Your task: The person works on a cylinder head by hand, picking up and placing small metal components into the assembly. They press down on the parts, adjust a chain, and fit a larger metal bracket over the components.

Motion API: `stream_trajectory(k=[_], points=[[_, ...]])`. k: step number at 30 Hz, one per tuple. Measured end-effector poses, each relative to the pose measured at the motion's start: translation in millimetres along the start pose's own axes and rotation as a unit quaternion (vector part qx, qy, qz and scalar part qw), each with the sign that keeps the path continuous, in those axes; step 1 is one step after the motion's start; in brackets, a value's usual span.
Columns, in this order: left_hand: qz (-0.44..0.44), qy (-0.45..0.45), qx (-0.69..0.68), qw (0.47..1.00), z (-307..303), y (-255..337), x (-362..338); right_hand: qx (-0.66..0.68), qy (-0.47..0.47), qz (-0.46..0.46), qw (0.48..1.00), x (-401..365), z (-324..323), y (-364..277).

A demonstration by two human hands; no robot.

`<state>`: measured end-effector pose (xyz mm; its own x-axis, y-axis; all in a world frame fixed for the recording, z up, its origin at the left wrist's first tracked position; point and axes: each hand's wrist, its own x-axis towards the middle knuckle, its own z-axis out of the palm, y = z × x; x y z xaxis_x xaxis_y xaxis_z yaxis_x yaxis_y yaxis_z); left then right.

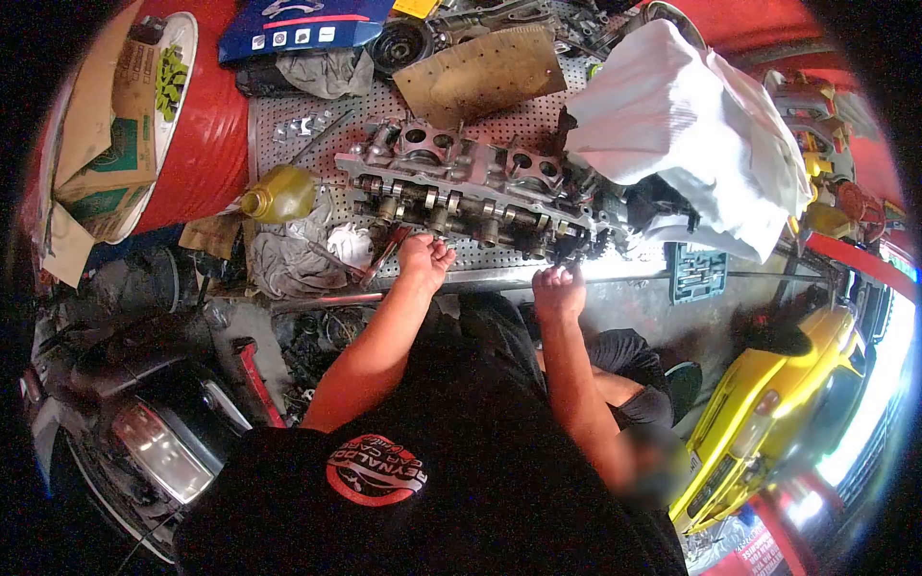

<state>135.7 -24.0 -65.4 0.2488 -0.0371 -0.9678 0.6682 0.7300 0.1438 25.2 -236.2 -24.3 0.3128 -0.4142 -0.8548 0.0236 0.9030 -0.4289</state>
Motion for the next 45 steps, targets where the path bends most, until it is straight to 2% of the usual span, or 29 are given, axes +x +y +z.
stream_trajectory(k=[1,4,7,8,9,11,12,14,17,18,21,23,25,26,28,31,34,37,39,41,44,45], points=[[0.001,-0.01,-0.008,1.0,-5,-2,8,0.076,-0.002,0.044,0.996,-5,5,1],[-0.03,-0.023,-0.021,0.999,-9,-5,24,0.056,-0.172,0.016,0.983,26,-22,7],[-0.009,0.048,0.009,0.999,2,-3,7,0.043,-0.035,-0.022,0.998,22,-15,4],[-0.011,0.035,0.011,0.999,4,-1,5,-0.141,-0.035,-0.098,0.985,33,-26,2],[-0.012,0.023,0.014,1.0,3,0,6,-0.319,-0.033,-0.168,0.932,55,-49,1],[-0.016,0.001,0.012,1.0,-3,0,6,-0.311,-0.065,-0.145,0.937,59,-63,5],[-0.02,-0.012,0.006,1.0,-2,-1,6,-0.123,-0.099,-0.054,0.986,48,-53,5],[-0.037,-0.038,0.013,0.998,-4,-4,13,0.025,-0.015,0.007,1.0,-4,3,7],[-0.011,-0.008,0.135,0.991,-10,-5,9,0.041,-0.088,-0.023,0.995,12,-3,12],[0.002,-0.015,0.156,0.988,-13,-6,8,0.032,-0.075,-0.026,0.996,18,-11,10],[0.029,-0.052,0.192,0.98,-17,-8,2,-0.179,-0.053,-0.143,0.972,41,-41,1],[0.035,-0.092,0.172,0.98,-16,-5,-6,-0.317,-0.039,-0.212,0.924,53,-55,1],[0.014,-0.144,0.146,0.979,-26,-5,0,-0.22,-0.043,-0.168,0.96,51,-44,8],[0.003,-0.17,0.133,0.976,-30,-6,4,-0.051,-0.048,-0.086,0.994,49,-41,8],[-0.024,-0.203,0.115,0.972,-33,-4,5,0.088,-0.038,-0.013,0.995,26,-21,9],[-0.052,-0.21,0.127,0.968,-34,0,4,-0.009,-0.008,-0.05,0.999,-19,23,11],[-0.021,-0.159,0.194,0.968,-26,0,-9,0.036,-0.044,-0.024,0.998,30,-21,3],[0.006,-0.109,0.182,0.977,-27,-7,7,-0.158,-0.021,-0.093,0.983,44,-41,11],[-0.001,-0.121,0.176,0.977,-31,-5,11,-0.137,-0.01,-0.05,0.989,42,-39,12],[-0.014,-0.129,0.168,0.977,-29,-2,1,0.033,-0.004,0.074,0.997,-1,5,10],[-0.026,-0.112,0.165,0.98,-27,0,1,0.038,-0.096,0.0,0.995,1,-1,13],[-0.028,-0.11,0.165,0.98,-28,-1,3,-0.066,-0.079,-0.049,0.993,4,-6,10]])
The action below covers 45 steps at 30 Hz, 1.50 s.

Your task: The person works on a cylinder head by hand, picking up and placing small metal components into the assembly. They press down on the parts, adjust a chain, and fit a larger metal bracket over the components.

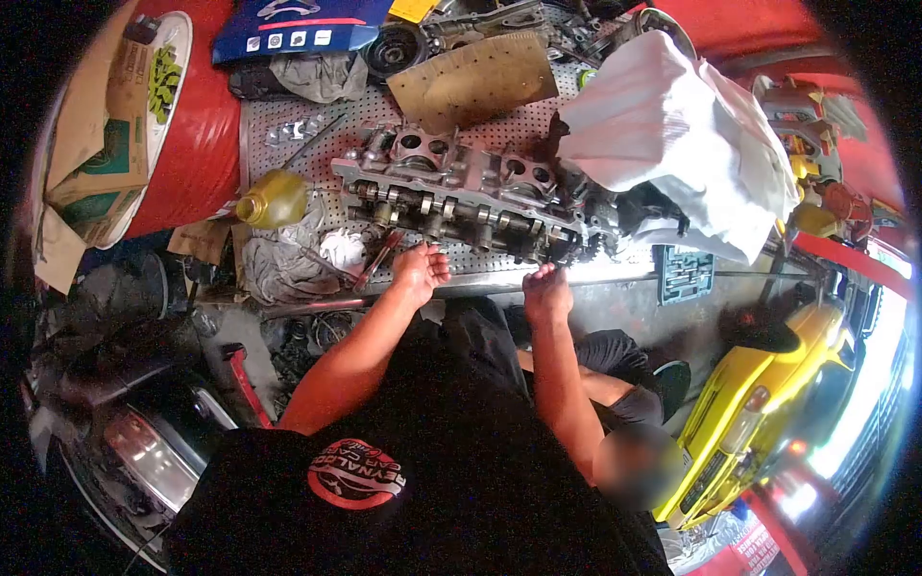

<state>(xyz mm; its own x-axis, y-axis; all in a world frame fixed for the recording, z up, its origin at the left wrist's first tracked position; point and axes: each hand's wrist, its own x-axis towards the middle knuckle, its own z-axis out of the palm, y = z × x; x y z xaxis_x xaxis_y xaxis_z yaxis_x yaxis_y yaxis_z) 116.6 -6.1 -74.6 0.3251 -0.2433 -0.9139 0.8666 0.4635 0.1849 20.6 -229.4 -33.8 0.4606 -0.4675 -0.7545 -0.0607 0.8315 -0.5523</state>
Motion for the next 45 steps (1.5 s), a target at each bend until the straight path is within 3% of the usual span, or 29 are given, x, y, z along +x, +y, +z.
stream_trajectory(k=[1,4,6,8,11,14,17,19,21,23,25,27,31,34,38,41,45], points=[[-0.002,0.002,0.0,1.0,-2,0,3,-0.108,0.015,-0.038,0.993,2,-6,-2],[-0.007,-0.009,-0.029,1.0,-3,3,2,-0.228,0.075,-0.112,0.964,5,-12,3],[-0.02,-0.033,-0.069,0.997,-1,4,0,-0.116,0.116,-0.079,0.983,4,-6,3],[-0.025,-0.053,-0.083,0.995,-1,3,-4,0.124,0.149,0.029,0.981,-16,27,-4],[-0.032,-0.035,-0.046,0.998,0,5,-7,0.071,0.064,-0.015,0.995,2,4,4],[-0.015,0.004,-0.012,1.0,0,7,-5,0.109,0.129,-0.017,0.985,-12,19,-1],[-0.008,-0.03,-0.029,0.999,-8,4,10,-0.026,0.105,-0.044,0.993,-18,21,1],[-0.013,-0.048,-0.036,0.998,-13,-1,10,-0.204,0.075,-0.093,0.972,-7,-3,2],[-0.012,-0.044,-0.026,0.999,-9,0,7,-0.253,0.114,-0.084,0.957,-3,-10,1],[-0.022,-0.027,-0.029,0.999,-3,3,4,-0.172,0.232,-0.018,0.957,-49,48,-5],[-0.03,-0.014,-0.043,0.999,3,7,-5,-0.333,0.186,-0.159,0.91,-59,46,9],[-0.032,-0.002,-0.069,0.997,6,11,-13,-0.478,0.114,-0.317,0.811,-45,37,16],[-0.046,-0.033,-0.063,0.996,4,4,-2,-0.619,0.18,-0.25,0.723,-53,73,0],[-0.058,0.006,-0.012,0.998,5,6,0,-0.604,0.17,-0.368,0.686,-56,76,8],[-0.031,0.062,0.022,0.997,7,8,-8,-0.632,0.135,-0.392,0.655,-42,67,7],[-0.058,0.015,-0.022,0.998,4,6,5,-0.581,0.154,-0.369,0.709,-34,65,14],[-0.097,0.031,0.082,0.991,1,4,15,-0.569,0.206,-0.381,0.699,-41,81,21]])
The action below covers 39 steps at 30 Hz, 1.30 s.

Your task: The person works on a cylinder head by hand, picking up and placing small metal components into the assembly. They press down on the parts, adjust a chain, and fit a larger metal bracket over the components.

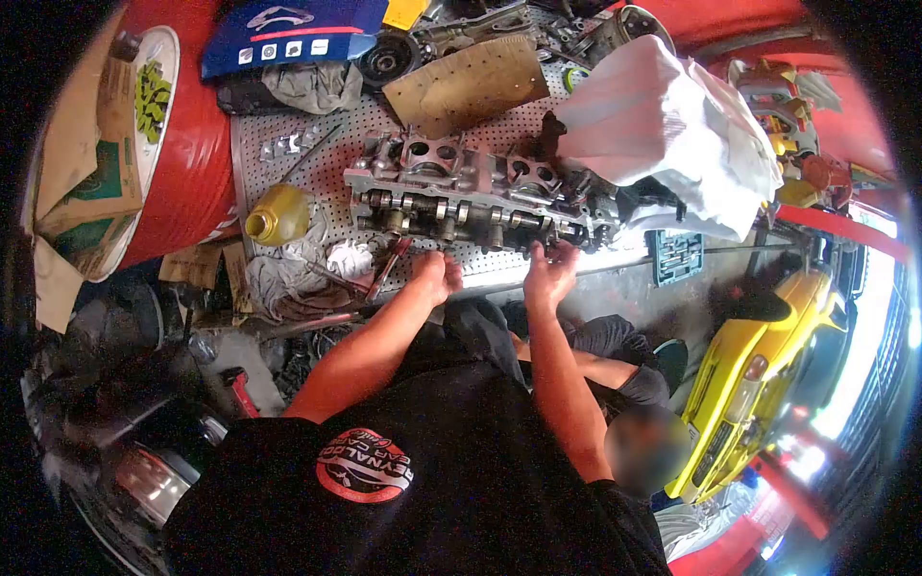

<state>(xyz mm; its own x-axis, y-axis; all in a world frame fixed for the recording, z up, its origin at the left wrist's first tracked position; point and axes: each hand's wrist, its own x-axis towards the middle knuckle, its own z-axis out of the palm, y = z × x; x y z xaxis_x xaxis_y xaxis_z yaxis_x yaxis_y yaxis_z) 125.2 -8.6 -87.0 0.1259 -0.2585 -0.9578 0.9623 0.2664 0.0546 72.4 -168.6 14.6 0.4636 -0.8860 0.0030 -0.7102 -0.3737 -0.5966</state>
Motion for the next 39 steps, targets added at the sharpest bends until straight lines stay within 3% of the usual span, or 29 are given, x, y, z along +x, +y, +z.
stream_trajectory(k=[3,6,7,8,9,10,11,13,15,17,20,24,27,31,34,39], points=[[0.125,0.04,0.155,0.979,2,2,-19,-0.047,0.0,0.003,0.999,0,-3,-3],[0.217,-0.02,0.199,0.955,-1,6,-38,-0.007,-0.008,-0.006,1.0,-1,-10,-7],[0.309,0.001,0.297,0.903,-16,-9,13,0.012,-0.01,0.001,1.0,2,0,7],[0.339,0.047,0.334,0.878,-9,-2,-3,0.003,-0.018,0.033,0.999,0,-8,-13],[0.332,-0.007,0.278,0.901,-31,-17,55,0.056,0.014,0.011,0.998,4,9,13],[0.329,0.018,0.333,0.884,-36,-11,53,0.115,0.002,0.027,0.993,4,15,24],[0.298,-0.023,0.254,0.92,-24,0,19,0.036,0.004,0.012,0.999,2,13,23],[0.219,-0.132,0.193,0.947,-27,7,-7,0.001,0.055,-0.001,0.998,-9,-4,-13],[0.078,-0.108,0.113,0.985,-22,11,-22,-0.017,0.064,0.008,0.998,-12,-1,-3],[0.098,-0.102,0.2,0.97,-23,18,-31,-0.027,0.061,-0.011,0.998,-16,-9,-9],[0.301,-0.022,0.327,0.896,-22,8,-12,-0.026,0.04,-0.002,0.999,-12,-7,-8],[0.246,-0.049,0.277,0.928,-24,17,-11,0.01,0.045,-0.011,0.999,-15,-9,-9],[0.156,-0.111,0.183,0.964,-26,16,-19,-0.002,0.022,0.014,1.0,-12,-11,-11],[0.259,-0.038,0.331,0.906,-22,11,-8,-0.023,-0.019,0.037,0.999,-9,-15,-13],[0.254,-0.034,0.287,0.923,-22,13,-3,-0.012,-0.008,0.031,0.999,-8,-17,-18],[0.133,-0.08,0.188,0.97,-16,19,-28,-0.013,-0.011,0.051,0.999,-8,-24,-28]])
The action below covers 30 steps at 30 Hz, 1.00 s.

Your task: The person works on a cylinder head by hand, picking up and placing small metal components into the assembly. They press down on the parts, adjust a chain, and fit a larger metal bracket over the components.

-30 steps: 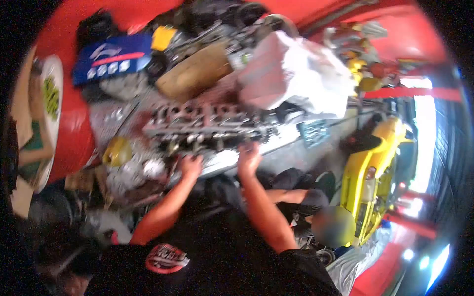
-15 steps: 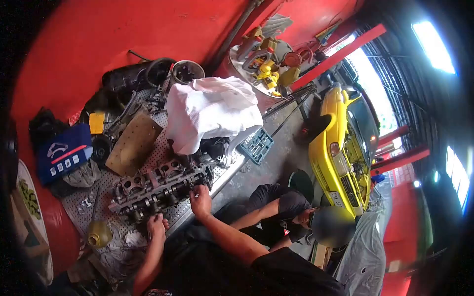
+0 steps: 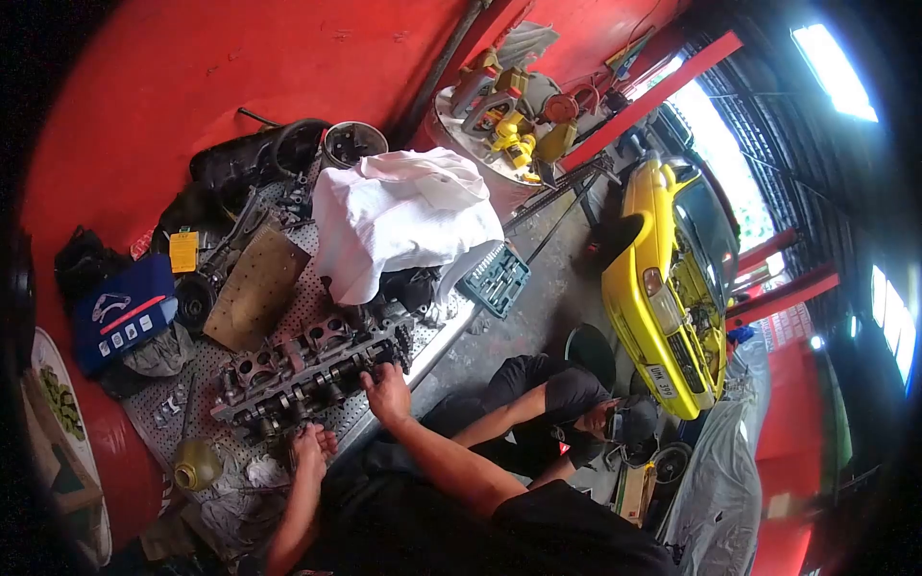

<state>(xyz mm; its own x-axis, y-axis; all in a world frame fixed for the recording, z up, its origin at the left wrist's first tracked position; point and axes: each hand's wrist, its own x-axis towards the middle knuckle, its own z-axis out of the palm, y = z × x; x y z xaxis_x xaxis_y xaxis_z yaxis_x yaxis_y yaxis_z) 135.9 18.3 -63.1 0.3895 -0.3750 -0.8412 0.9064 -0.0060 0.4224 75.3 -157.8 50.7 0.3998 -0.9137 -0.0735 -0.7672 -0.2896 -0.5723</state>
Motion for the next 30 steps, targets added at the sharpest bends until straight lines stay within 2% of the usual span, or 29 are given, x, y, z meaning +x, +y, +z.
stream_trajectory(k=[1,4,5,7,9,11,12,14,15,16,17,18,19,21,22,23,24,25,27,29,30], points=[[-0.012,-0.002,-0.003,1.0,1,3,-4,-0.013,-0.002,-0.003,1.0,3,6,9],[0.094,0.064,0.127,0.985,-3,-15,18,0.008,-0.003,-0.022,1.0,4,8,16],[0.105,0.073,0.142,0.982,-10,-22,29,0.022,-0.002,-0.024,0.999,7,5,13],[0.07,0.042,0.078,0.994,-12,-18,22,0.096,-0.004,0.005,0.995,10,14,20],[0.031,-0.022,-0.012,0.999,-17,-18,21,0.07,-0.009,0.018,0.997,10,11,13],[0.012,0.002,-0.019,1.0,-9,-16,17,0.029,-0.016,0.026,0.999,9,7,10],[0.001,0.023,-0.024,0.999,-3,-12,10,0.007,-0.012,-0.001,1.0,11,17,25],[0.091,0.037,0.056,0.994,8,-6,5,0.007,0.008,0.006,1.0,11,22,28],[0.127,0.059,-0.018,0.99,0,-27,32,0.034,-0.005,-0.016,0.999,13,22,31],[0.091,0.032,-0.01,0.995,-2,-21,30,0.026,-0.034,-0.002,0.999,15,23,34],[0.102,0.029,0.008,0.994,-3,-22,32,0.047,-0.036,-0.019,0.998,14,15,24],[0.092,0.043,0.05,0.994,4,-8,10,0.204,-0.039,-0.002,0.978,35,54,81],[0.052,0.007,0.055,0.997,-5,-15,18,0.224,-0.045,-0.017,0.973,32,49,75],[0.027,-0.027,0.005,0.999,-5,-10,3,0.234,-0.044,-0.02,0.971,39,57,79],[0.035,-0.051,-0.002,0.998,-7,-14,8,0.166,-0.05,-0.003,0.985,30,42,55],[0.065,-0.015,0.018,0.998,0,-10,3,0.087,-0.048,0.011,0.995,24,27,31],[0.095,0.018,0.093,0.991,6,-5,-4,0.006,-0.043,0.025,0.999,17,17,16],[0.189,0.094,0.192,0.958,-3,-38,38,0.002,-0.046,0.024,0.999,16,15,14],[0.217,0.122,0.218,0.944,-13,-56,59,-0.004,-0.051,0.02,0.998,18,13,13],[0.09,0.026,0.073,0.993,1,-6,1,-0.014,-0.039,-0.003,0.999,23,20,27],[0.051,-0.015,-0.006,0.999,-3,-7,0,-0.019,-0.033,-0.015,0.999,26,22,30]])
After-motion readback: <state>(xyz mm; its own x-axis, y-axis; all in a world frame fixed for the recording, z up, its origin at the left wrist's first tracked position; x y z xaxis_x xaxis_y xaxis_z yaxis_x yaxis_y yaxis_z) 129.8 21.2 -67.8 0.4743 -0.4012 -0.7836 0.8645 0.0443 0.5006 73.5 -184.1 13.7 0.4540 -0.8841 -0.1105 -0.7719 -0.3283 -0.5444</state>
